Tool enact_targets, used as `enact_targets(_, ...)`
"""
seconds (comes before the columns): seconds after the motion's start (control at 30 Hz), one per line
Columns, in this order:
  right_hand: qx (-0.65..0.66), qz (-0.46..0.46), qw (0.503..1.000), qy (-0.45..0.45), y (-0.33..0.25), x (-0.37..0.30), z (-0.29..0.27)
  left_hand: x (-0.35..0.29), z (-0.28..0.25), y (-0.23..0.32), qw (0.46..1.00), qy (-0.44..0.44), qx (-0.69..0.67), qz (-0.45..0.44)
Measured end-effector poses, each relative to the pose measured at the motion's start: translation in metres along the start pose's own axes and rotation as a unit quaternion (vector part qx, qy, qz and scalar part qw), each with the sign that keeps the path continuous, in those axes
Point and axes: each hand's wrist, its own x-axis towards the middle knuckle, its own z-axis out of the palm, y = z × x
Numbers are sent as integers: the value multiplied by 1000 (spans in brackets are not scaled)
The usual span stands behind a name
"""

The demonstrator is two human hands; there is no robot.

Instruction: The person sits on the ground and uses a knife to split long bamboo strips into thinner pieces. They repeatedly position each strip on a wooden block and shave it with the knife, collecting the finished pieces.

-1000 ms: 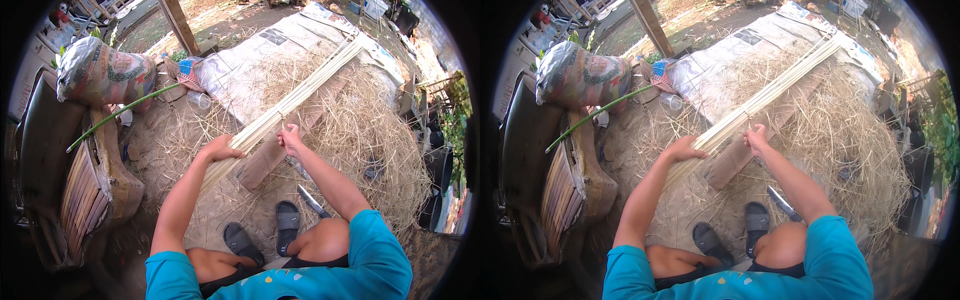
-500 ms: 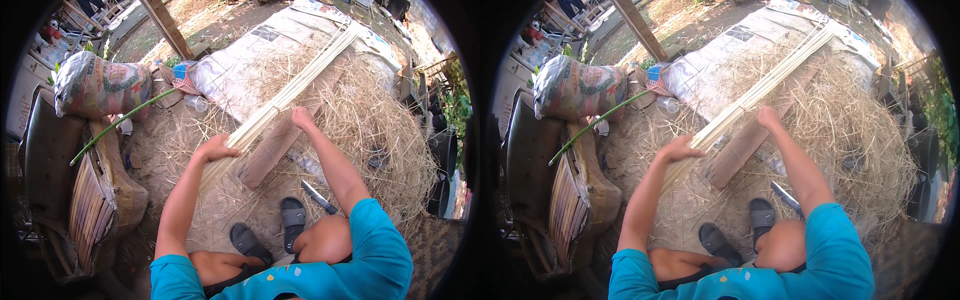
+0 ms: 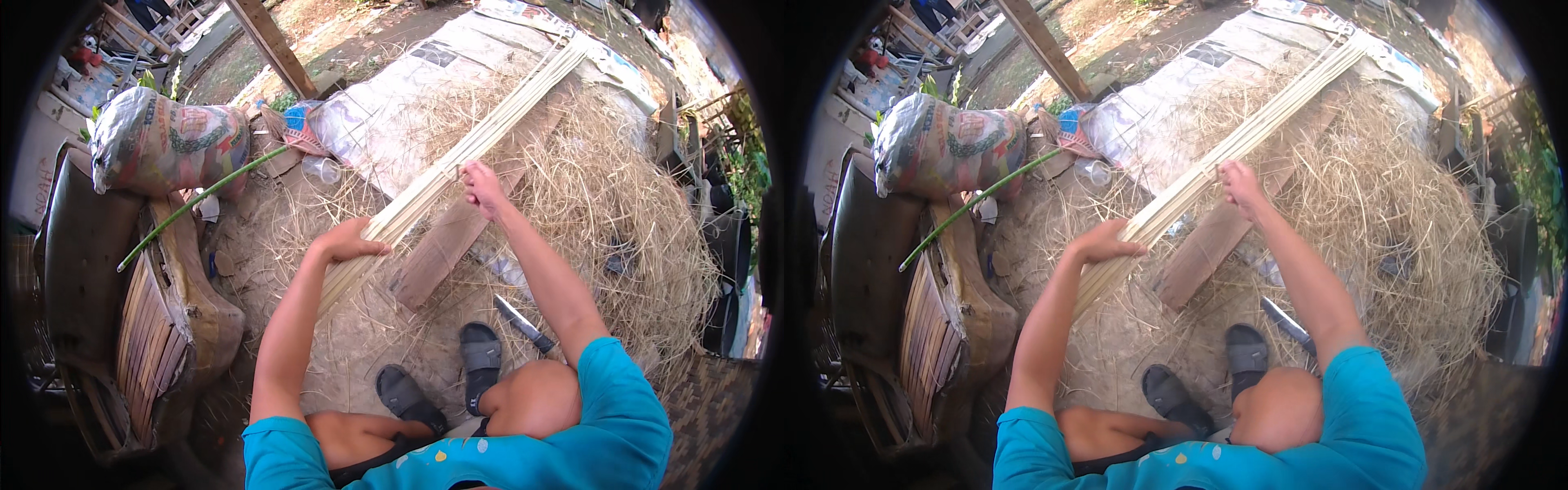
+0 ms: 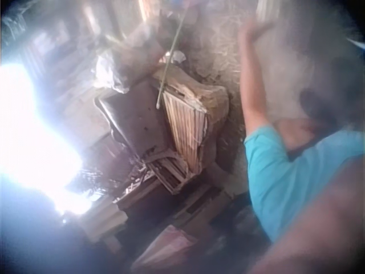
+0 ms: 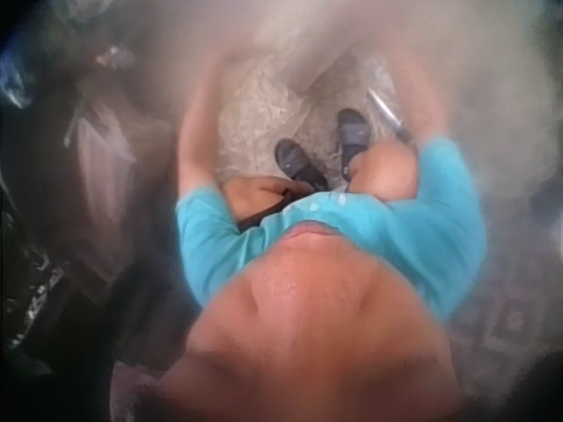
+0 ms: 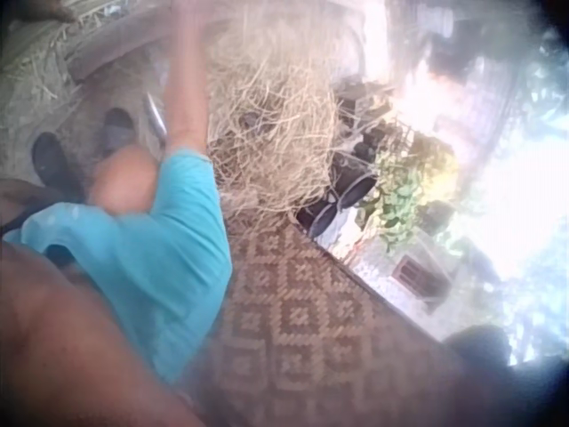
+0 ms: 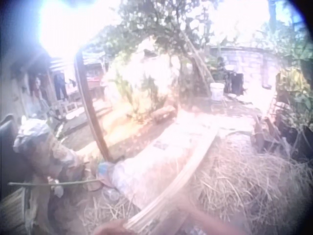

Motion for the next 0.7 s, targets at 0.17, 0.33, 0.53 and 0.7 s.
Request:
enact_targets(0.17,-624,2,775,-97,49,20,-58,12,-9,28,997,22,61,33)
enact_targets(0.33,-450,-272,839,141,20,-14,-10,-7,-15,-3,986,113,123,2)
enact_targets(0.53,-461,-181,866,75,57,-108,-89,-7,-47,-11,945,285,140,77)
enact_targets(0.7,-628,149,761,-58,115,-206,-166,-9,-40,-27,895,434,71,66)
